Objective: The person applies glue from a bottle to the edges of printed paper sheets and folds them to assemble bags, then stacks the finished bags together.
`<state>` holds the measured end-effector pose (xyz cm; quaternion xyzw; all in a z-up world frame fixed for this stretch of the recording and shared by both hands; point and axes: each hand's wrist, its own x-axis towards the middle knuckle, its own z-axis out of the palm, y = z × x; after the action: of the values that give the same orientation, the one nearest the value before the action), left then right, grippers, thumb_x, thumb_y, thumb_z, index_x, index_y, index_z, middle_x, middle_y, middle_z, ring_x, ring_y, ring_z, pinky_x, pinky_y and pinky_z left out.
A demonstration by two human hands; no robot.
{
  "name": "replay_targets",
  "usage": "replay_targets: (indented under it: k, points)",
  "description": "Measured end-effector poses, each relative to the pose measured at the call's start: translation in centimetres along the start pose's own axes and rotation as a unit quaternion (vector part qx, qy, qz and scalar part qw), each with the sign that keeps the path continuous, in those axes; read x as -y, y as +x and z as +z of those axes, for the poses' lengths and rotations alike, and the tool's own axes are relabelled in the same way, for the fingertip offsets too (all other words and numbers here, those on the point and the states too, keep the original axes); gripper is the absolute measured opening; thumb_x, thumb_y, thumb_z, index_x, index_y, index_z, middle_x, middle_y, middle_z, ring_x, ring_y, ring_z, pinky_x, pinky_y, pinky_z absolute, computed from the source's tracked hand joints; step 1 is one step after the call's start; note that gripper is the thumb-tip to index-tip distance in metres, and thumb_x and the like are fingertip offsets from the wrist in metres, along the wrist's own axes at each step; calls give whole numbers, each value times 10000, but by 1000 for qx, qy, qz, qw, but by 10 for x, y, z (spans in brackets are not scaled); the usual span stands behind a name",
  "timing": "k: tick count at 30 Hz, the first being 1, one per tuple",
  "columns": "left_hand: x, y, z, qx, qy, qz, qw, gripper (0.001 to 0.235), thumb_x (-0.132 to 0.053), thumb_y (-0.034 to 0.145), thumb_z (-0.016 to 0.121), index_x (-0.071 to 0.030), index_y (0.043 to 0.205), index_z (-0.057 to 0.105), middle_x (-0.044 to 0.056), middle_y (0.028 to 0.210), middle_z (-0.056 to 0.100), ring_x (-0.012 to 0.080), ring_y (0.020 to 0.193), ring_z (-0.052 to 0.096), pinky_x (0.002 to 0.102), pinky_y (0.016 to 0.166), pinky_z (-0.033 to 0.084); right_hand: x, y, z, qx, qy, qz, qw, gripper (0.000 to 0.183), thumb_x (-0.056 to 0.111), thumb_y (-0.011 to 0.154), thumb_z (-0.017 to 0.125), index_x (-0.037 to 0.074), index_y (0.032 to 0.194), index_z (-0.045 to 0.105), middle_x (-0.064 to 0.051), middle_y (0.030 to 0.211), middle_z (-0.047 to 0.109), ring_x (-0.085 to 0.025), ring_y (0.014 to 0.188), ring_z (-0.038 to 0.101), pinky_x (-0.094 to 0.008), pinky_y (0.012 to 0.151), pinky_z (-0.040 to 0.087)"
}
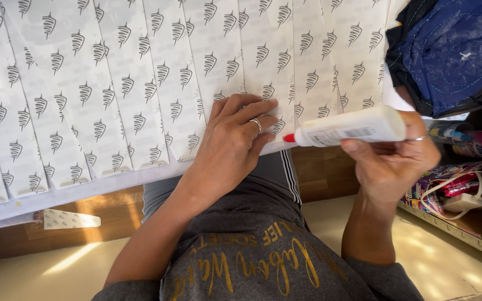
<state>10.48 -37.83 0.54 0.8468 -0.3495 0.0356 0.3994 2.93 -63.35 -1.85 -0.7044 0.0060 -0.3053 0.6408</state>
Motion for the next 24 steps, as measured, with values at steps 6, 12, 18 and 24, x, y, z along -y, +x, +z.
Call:
replay_targets:
  k: [6,12,18,24]
  points:
    - [1,0,-1,2,-1,12,1000,393,158,794,669,-3,1150,716,114,1314,691,343,1197,578,459,947,420,6,-11,32,25,-25,64,997,516,96,746,913,-19,1146,609,-85,912,642,-145,850,591,-269,742,506]
    - [4,-3,2,-1,16,19,1000,463,235,753,616,9,1142,727,118,1314,685,345,1191,575,454,931,420,-5,-2,-1,-27,-1,24,999,486,54,749,893,-54,1146,635,-131,972,662,-208,873,644,-340,768,567]
    - [0,-12,-27,-13,-23,41,999,497,283,837,577,92,1293,623,230,1394,612,405,1231,558,511,1007,518,-3,3,-14,-93,-24,11,995,537,283,777,940,-29,1045,595,-47,876,552,-178,873,593,-363,813,566]
    - [4,-34,-56,-40,74,23,996,51,123,943,702,81,947,673,171,1170,697,379,1102,580,462,806,436,-3,1,33,-14,27,-25,999,499,211,768,905,-20,1116,634,-81,968,616,-184,880,580,-318,745,469]
